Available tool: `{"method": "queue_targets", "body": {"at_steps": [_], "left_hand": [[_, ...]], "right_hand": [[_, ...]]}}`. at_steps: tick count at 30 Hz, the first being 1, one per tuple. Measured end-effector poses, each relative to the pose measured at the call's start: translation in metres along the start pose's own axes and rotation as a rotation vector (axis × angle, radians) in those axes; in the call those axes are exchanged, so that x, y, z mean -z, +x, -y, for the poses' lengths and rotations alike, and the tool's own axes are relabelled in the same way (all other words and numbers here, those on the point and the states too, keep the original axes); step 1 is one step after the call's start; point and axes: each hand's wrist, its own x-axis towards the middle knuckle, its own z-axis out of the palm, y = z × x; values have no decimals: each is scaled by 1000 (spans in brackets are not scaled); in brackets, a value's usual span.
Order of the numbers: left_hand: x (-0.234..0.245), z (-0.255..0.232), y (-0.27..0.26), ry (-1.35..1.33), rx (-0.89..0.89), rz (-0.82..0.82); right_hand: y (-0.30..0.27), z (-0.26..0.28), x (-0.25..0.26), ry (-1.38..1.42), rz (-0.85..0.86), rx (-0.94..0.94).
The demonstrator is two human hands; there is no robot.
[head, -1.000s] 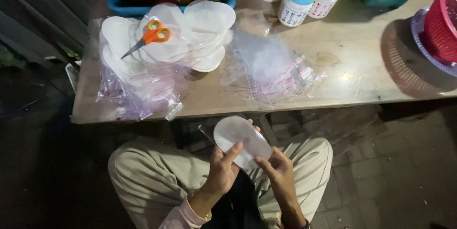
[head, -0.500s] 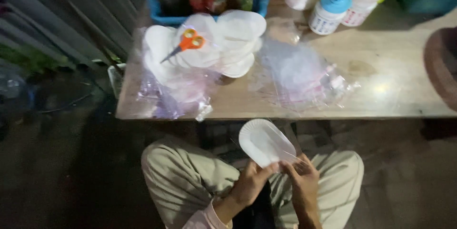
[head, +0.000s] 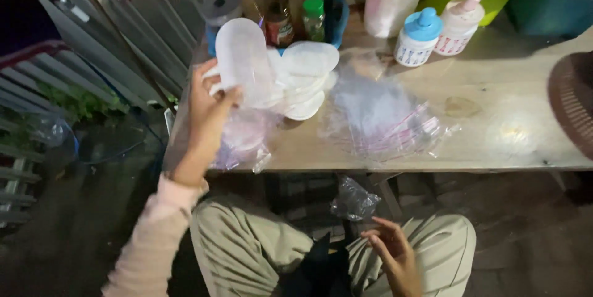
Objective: A person sitting on the floor separates thin white paper liners and places them into small plastic bags on a low wooden table.
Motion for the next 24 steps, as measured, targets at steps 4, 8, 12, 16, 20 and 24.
{"method": "queue_targets", "body": {"at_steps": [4,8,12,16,20,24], "left_hand": [[-14,49,63,314,-54,33],[-31,65,73,621,-131,73],[-3,75,76,828,-337,48],[23,63,58,1297,-210,258],[33,61,45,1331,-110,284],[53,74,58,1217,-137,236]], "right_hand": [[11,-36,15,34,72,80],[11,-43,24,99,-3,31],[15,-46,42,29,-34,72],[32,-69,60,45,0,40],[25,-43,43,-5,28,-45],[31,-63,36,23,37,78]]}}
